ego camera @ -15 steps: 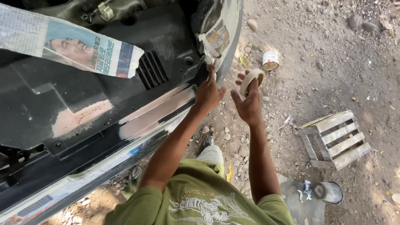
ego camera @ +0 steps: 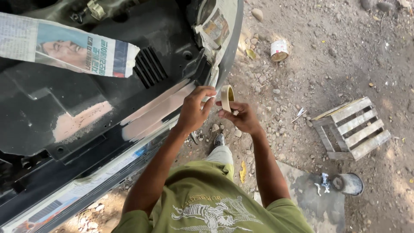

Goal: The person tapes newspaper onto the front bumper and grille area of a car using masking tape. They repeatedly tear off pieces of tape and press them over the newspaper to secure it in place.

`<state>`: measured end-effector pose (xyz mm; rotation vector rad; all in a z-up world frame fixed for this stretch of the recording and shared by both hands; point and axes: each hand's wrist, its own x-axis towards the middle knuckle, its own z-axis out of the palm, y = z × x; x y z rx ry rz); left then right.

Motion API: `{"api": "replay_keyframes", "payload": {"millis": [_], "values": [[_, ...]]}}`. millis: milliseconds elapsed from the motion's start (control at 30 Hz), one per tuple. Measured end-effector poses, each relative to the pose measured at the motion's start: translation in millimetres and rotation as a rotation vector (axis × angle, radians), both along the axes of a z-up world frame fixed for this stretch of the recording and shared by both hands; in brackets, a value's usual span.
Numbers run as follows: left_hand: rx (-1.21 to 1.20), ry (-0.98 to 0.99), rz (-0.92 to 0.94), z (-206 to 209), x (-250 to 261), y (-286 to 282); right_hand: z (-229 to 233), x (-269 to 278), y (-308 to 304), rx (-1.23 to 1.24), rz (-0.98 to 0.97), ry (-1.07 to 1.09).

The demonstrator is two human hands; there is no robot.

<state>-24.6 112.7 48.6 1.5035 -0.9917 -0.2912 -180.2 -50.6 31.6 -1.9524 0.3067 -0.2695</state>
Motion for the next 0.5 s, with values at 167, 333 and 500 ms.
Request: {"api": "replay_keyframes", "payload": {"millis": [167, 333, 500], "values": [[-0.014, -0.005, -0.137, 11, -2, 12, 9, -5, 14, -0.077, 0.072, -0.050], [0.023, -0.117, -0.132, -3, 7, 8, 29, -5, 25, -0.219, 0.150, -0.108], [0.070, -0.303, -0.197, -16, 10, 7, 33, -14, 27, -0.460, 0.191, 0.004]]}}
